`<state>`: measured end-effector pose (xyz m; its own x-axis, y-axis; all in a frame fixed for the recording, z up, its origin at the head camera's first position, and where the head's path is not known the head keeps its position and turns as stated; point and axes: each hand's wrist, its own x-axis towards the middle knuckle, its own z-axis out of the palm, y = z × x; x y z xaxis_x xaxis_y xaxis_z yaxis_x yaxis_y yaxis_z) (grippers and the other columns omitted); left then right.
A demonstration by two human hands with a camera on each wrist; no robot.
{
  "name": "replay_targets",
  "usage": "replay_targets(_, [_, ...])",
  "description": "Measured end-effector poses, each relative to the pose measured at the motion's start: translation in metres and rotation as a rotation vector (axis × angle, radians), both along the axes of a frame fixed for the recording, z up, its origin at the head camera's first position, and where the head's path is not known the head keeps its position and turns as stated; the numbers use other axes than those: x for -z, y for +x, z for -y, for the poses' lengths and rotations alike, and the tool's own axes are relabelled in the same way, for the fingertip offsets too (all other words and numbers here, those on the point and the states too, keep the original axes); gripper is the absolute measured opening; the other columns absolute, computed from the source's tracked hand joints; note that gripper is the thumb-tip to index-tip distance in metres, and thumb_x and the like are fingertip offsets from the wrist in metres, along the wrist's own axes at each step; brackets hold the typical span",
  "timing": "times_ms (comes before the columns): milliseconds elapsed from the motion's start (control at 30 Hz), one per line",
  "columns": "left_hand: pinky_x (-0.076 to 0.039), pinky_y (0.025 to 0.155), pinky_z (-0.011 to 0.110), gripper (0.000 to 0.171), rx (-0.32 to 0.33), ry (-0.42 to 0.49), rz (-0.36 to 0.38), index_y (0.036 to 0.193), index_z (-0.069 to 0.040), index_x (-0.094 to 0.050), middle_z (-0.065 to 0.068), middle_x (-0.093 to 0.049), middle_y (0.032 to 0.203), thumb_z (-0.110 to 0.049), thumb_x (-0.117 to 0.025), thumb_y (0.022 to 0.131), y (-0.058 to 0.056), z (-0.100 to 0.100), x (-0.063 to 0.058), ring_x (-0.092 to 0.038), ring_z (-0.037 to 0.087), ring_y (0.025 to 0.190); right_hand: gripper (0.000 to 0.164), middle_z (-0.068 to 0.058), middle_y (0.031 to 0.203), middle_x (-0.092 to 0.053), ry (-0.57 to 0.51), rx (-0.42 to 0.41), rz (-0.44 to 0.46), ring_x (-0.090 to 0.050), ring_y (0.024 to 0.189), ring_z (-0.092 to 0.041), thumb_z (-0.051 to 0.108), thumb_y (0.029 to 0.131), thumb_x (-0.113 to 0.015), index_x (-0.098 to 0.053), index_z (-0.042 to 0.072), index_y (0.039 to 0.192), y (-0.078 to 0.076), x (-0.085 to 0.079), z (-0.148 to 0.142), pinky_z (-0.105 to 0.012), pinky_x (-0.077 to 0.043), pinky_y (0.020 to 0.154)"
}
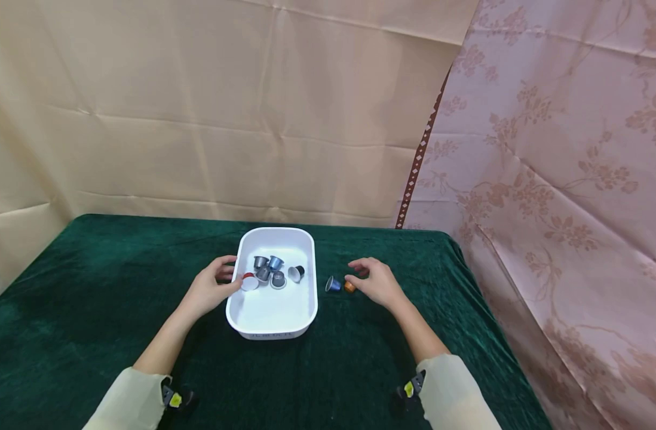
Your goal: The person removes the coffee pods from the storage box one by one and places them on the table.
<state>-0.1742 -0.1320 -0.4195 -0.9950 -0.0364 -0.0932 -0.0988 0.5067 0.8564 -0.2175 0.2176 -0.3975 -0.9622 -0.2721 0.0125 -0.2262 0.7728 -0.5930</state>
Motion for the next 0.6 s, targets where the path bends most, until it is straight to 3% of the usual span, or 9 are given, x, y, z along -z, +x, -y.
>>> replay_targets(600, [-0.049, 0.093, 0.047, 0.061, 0.007, -0.017, 0.013, 0.139, -0.012, -0.038, 0.016, -0.055, 0.128, -0.020, -0.063, 0.084, -0.001, 0.000, -0.002, -0.054, 0.031, 0.116, 0.038, -0.010, 0.116, -0.062, -0.021, -0.039, -0.005, -0.059, 0.104, -0.025, 0.031, 0.086, -0.064, -0.062, 0.009, 0.118, 0.000, -0.011, 0.016, -0.040, -0.053, 0.084])
